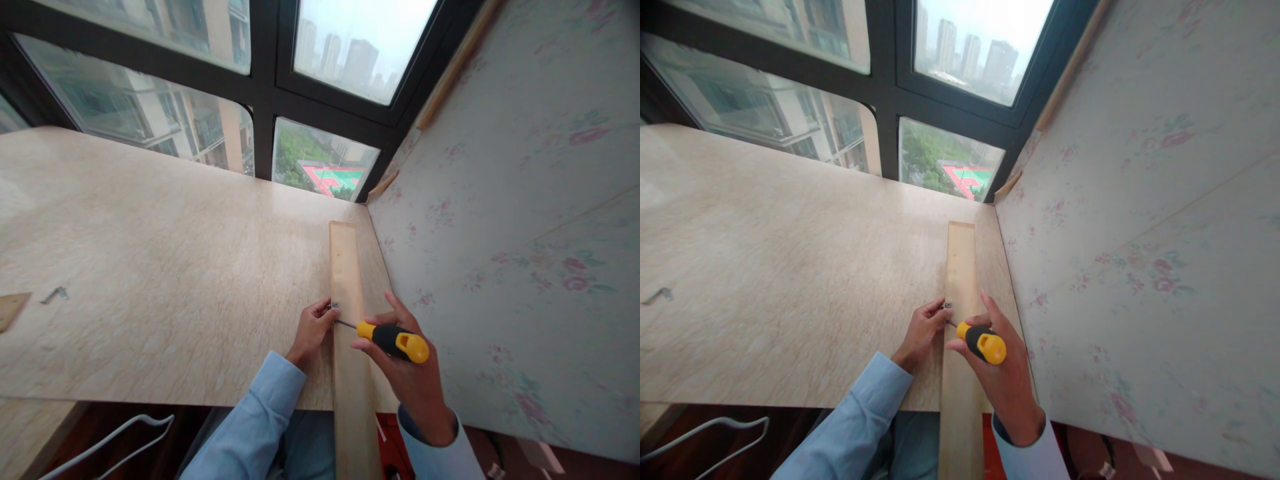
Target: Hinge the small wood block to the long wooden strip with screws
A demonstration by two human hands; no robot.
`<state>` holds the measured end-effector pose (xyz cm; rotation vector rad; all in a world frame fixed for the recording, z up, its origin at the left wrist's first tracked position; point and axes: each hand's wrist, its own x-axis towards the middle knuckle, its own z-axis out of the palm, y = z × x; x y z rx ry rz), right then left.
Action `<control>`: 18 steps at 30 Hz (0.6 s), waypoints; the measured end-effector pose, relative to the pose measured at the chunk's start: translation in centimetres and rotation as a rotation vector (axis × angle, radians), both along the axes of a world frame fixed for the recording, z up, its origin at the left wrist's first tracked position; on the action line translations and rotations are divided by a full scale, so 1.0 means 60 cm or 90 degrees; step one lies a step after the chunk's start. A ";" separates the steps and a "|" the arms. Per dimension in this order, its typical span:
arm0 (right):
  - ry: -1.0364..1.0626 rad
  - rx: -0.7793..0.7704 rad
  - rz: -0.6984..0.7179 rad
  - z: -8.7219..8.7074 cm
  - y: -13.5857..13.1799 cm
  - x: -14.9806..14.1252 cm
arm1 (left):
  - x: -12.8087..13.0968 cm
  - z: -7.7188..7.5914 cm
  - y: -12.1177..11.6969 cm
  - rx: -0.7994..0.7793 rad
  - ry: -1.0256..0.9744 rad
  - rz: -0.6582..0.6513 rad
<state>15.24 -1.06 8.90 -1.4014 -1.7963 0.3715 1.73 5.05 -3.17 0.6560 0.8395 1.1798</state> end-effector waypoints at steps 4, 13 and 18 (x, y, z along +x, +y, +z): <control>0.002 0.029 0.009 -0.005 0.002 -0.003 | 0.000 0.002 -0.001 -0.016 -0.004 0.011; 0.045 -0.115 0.165 0.019 -0.024 0.007 | 0.003 -0.001 -0.001 -0.017 -0.054 0.001; -0.043 0.047 0.003 0.007 -0.003 0.003 | 0.002 -0.002 0.001 -0.024 -0.002 -0.002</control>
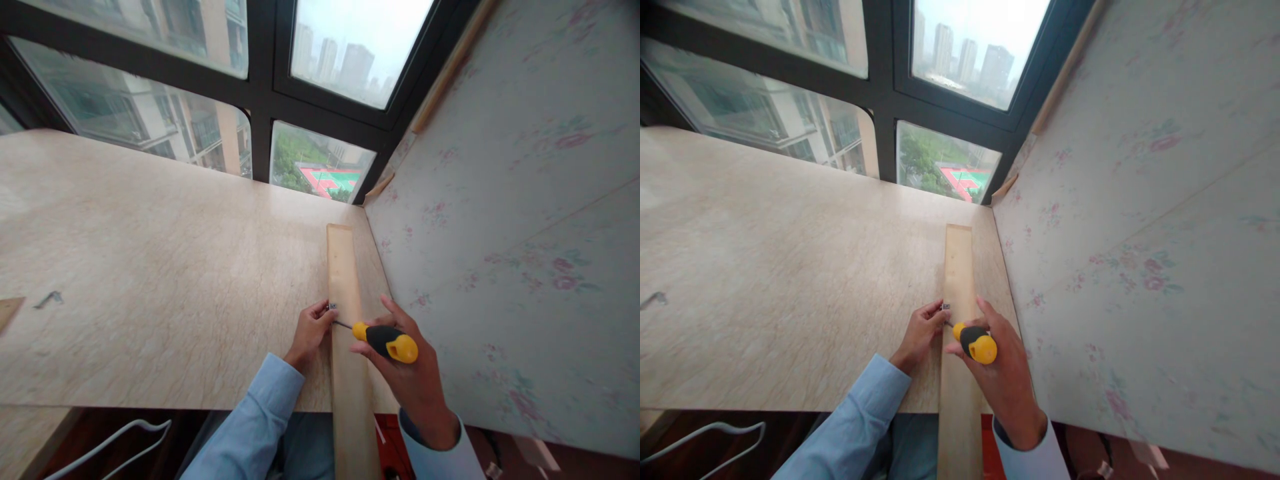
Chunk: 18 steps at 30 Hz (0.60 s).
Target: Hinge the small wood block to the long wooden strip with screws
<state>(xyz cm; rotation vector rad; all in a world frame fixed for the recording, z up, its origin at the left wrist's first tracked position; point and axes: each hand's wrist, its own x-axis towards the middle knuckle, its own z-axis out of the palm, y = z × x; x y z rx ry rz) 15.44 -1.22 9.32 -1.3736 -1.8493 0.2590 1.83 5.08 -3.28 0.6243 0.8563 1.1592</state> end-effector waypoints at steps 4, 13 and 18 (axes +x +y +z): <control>0.009 -0.006 0.003 -0.003 0.004 -0.006 | -0.001 0.004 0.000 -0.003 0.000 0.002; 0.038 -0.147 0.126 0.013 -0.020 0.011 | -0.001 0.005 0.001 0.019 -0.005 -0.005; -0.007 -0.003 -0.013 0.003 -0.001 0.001 | -0.002 0.009 0.000 0.024 0.005 -0.016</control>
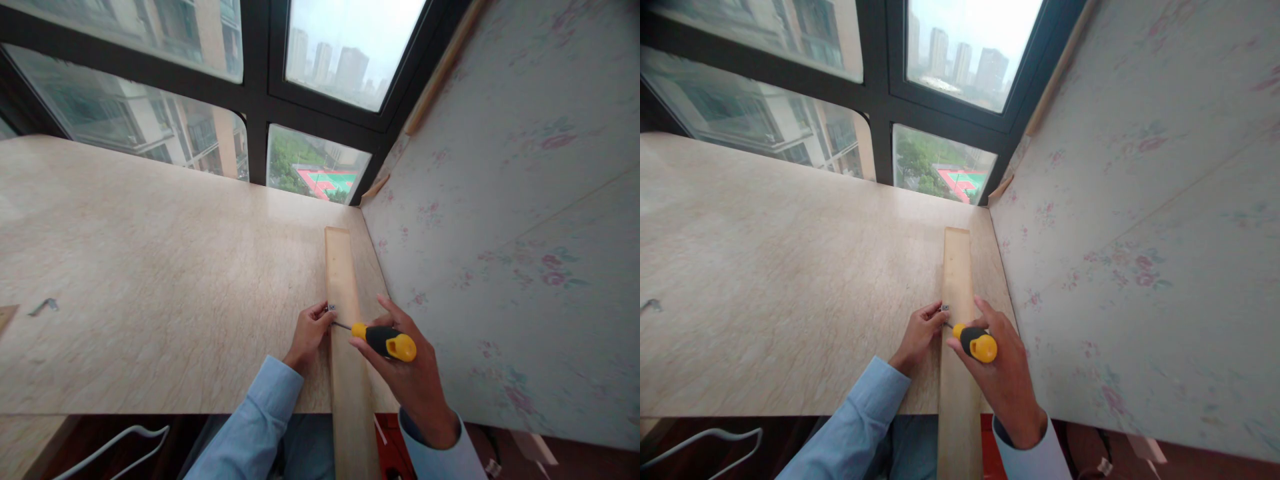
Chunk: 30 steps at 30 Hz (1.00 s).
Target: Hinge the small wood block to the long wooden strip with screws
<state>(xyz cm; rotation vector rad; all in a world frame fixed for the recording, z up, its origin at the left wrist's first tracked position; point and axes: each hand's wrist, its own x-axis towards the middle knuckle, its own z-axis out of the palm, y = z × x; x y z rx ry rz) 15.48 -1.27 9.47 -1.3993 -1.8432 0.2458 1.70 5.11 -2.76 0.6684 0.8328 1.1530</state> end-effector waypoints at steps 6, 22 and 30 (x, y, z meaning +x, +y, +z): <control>0.064 -0.034 -0.010 -0.009 0.009 -0.002 | 0.001 0.008 -0.001 0.007 0.024 0.006; 0.075 -0.035 -0.112 -0.005 0.015 0.000 | 0.005 -0.003 0.003 -0.007 0.064 0.020; 0.192 -0.171 0.066 -0.006 -0.007 0.014 | 0.005 0.003 0.002 -0.013 0.044 0.018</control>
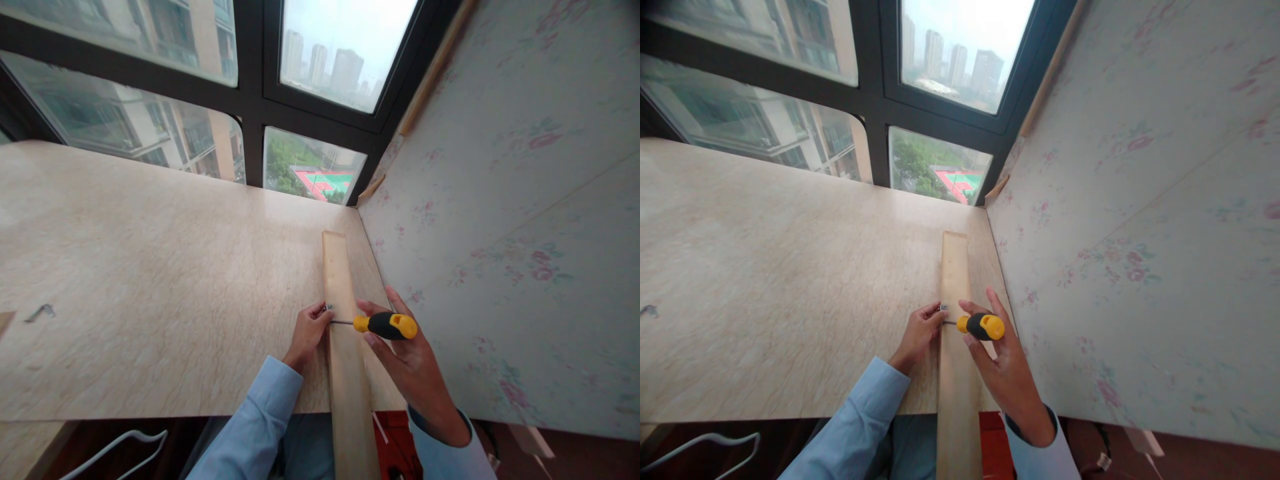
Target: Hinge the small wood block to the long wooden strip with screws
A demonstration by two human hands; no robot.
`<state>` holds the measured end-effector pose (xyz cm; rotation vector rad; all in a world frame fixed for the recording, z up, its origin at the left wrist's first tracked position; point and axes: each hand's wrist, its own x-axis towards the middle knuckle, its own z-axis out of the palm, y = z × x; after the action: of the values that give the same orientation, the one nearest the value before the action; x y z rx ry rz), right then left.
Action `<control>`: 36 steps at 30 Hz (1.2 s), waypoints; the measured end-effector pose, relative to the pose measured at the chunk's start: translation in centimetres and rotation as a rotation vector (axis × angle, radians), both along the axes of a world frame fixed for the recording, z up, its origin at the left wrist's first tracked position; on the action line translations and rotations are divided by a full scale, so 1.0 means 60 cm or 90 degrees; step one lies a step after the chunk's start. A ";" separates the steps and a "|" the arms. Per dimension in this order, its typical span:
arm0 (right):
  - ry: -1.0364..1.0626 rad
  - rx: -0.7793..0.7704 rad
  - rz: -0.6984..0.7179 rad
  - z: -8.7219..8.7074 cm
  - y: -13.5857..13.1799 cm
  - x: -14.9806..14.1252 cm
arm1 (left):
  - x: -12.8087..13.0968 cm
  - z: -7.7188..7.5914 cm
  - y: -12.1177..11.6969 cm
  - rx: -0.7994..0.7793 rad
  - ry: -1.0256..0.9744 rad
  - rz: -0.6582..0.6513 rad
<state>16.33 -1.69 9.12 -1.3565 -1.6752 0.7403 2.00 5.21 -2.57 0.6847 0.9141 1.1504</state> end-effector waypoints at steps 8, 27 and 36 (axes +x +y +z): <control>-0.056 0.180 -0.154 -0.016 0.023 -0.013 | 0.001 -0.012 0.004 -0.010 0.031 0.013; -0.012 0.175 -0.120 -0.033 0.031 -0.004 | 0.000 -0.010 0.002 -0.007 0.010 0.014; 0.095 -0.014 0.049 -0.023 -0.007 0.012 | -0.002 0.002 -0.001 -0.013 -0.013 -0.003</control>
<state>17.03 -2.09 7.72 -1.2262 -1.6122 0.8850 1.91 5.16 -2.42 0.6564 0.9050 1.1398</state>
